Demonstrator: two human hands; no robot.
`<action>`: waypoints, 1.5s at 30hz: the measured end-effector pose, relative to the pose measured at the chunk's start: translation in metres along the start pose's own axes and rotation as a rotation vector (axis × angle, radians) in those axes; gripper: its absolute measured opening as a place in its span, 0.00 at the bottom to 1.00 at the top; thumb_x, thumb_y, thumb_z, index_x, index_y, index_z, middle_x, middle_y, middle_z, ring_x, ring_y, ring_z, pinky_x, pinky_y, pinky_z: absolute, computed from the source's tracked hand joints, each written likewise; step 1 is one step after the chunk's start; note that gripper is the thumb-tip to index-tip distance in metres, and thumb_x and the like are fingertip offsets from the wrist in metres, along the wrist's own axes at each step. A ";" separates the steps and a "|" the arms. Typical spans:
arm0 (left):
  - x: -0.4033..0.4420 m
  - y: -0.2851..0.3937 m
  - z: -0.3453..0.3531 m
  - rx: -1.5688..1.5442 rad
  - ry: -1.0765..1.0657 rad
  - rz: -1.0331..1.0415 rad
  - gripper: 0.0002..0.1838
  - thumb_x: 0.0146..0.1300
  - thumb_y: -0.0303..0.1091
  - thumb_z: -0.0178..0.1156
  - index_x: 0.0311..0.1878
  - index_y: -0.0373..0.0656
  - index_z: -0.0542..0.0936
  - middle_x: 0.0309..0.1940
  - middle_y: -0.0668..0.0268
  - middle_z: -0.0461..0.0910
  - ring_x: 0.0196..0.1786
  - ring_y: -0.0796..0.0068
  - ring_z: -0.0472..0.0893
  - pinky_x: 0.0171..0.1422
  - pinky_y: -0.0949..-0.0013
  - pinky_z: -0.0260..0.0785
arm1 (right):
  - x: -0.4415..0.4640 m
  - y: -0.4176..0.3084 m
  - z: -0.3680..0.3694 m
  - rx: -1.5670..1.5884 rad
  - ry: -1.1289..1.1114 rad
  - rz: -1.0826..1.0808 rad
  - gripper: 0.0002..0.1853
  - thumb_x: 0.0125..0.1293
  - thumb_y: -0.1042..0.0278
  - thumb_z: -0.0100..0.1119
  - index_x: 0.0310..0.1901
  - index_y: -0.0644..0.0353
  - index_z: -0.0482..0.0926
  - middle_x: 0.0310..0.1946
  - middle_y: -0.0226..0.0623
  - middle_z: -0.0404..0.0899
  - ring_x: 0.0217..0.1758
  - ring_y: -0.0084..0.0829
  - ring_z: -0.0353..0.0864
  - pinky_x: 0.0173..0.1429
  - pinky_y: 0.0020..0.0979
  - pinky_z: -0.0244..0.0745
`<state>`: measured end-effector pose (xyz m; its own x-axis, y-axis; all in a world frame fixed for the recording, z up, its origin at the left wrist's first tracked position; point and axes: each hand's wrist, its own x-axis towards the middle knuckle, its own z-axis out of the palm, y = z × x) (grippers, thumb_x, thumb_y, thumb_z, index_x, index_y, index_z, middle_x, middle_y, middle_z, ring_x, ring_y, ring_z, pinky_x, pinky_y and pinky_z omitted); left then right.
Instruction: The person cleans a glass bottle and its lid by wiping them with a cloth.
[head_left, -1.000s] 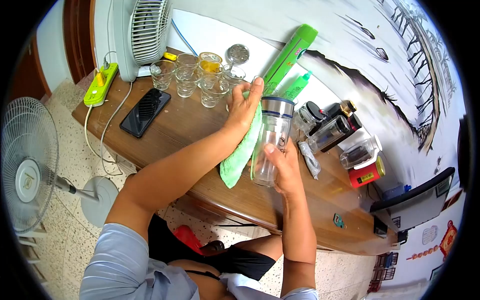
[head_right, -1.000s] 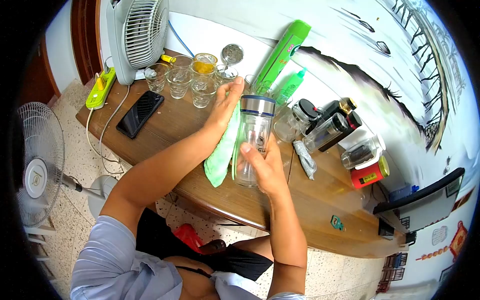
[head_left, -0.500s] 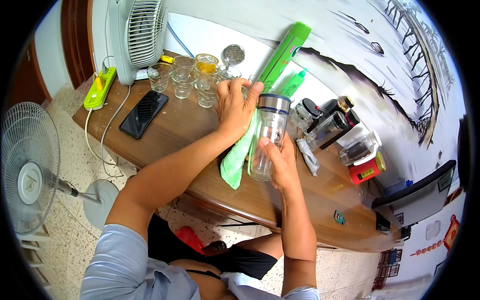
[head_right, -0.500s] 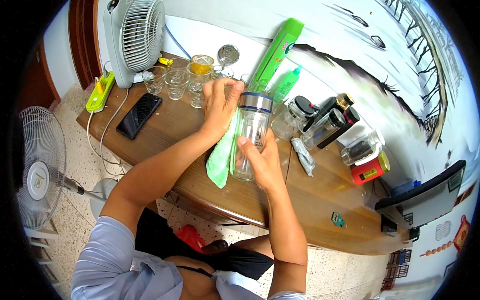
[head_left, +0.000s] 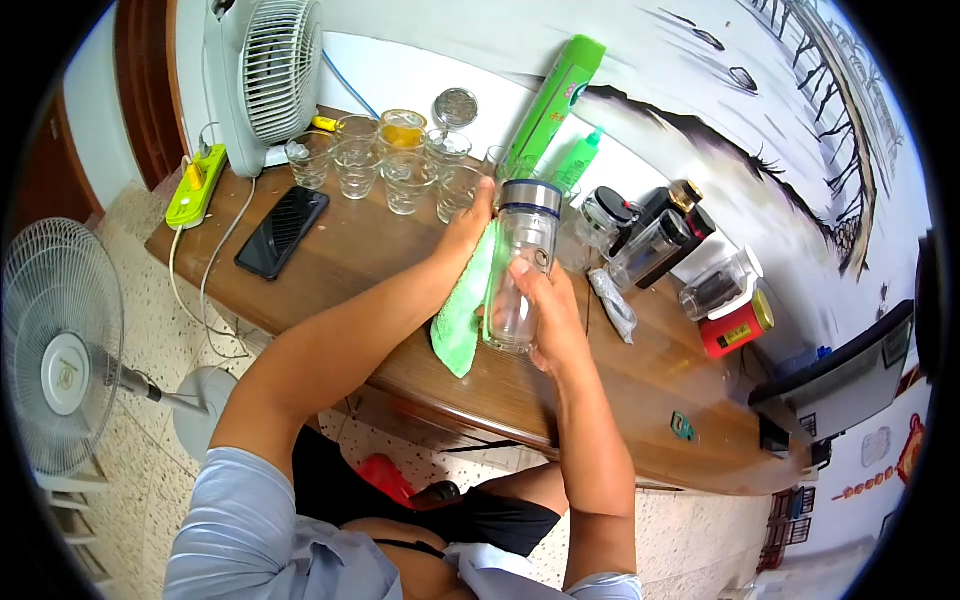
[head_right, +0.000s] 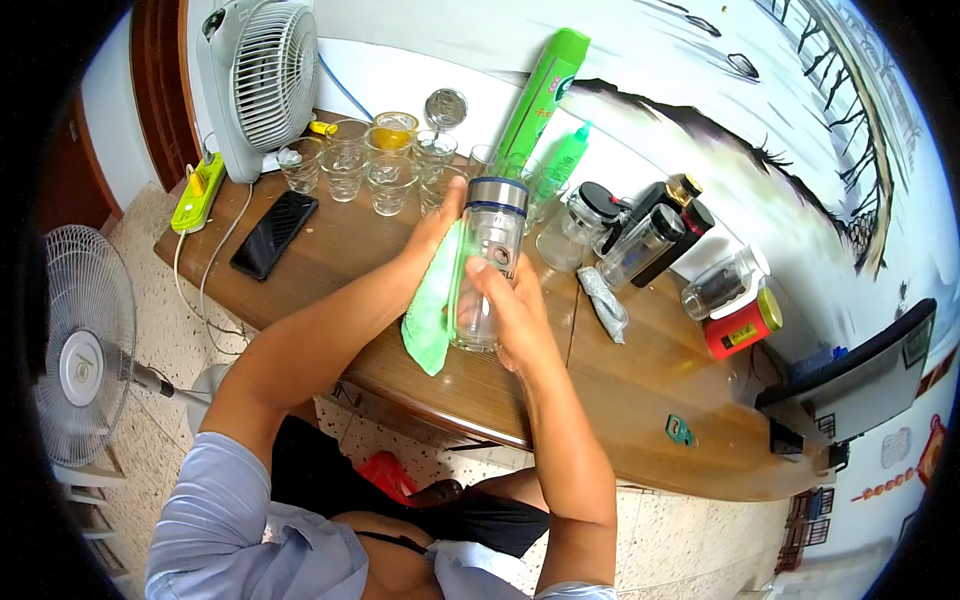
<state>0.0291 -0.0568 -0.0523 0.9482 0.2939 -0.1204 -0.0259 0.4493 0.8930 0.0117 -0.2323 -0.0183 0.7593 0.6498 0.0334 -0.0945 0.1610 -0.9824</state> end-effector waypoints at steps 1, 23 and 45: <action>-0.004 -0.003 -0.001 -0.054 -0.081 -0.055 0.41 0.79 0.77 0.45 0.56 0.44 0.86 0.38 0.61 0.89 0.38 0.66 0.89 0.44 0.58 0.86 | 0.002 0.000 -0.002 0.008 0.009 -0.016 0.28 0.75 0.53 0.70 0.65 0.61 0.71 0.41 0.35 0.82 0.32 0.25 0.84 0.34 0.30 0.83; -0.001 0.020 0.006 -0.457 -0.211 -0.231 0.21 0.82 0.45 0.49 0.59 0.40 0.83 0.49 0.53 0.89 0.51 0.54 0.90 0.68 0.48 0.81 | 0.005 -0.019 -0.024 -0.254 0.151 -0.070 0.27 0.71 0.54 0.76 0.60 0.63 0.75 0.39 0.36 0.83 0.29 0.24 0.83 0.30 0.29 0.80; -0.031 0.011 0.014 0.052 -0.575 0.367 0.40 0.86 0.62 0.49 0.87 0.42 0.60 0.69 0.63 0.76 0.66 0.77 0.77 0.71 0.66 0.74 | 0.013 0.010 -0.032 -0.700 0.319 -0.544 0.35 0.68 0.58 0.77 0.67 0.69 0.70 0.52 0.48 0.86 0.48 0.43 0.88 0.48 0.44 0.83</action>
<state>0.0041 -0.0724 -0.0329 0.8987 -0.0814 0.4309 -0.3763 0.3612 0.8532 0.0416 -0.2458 -0.0341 0.7358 0.3661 0.5698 0.6544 -0.1674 -0.7374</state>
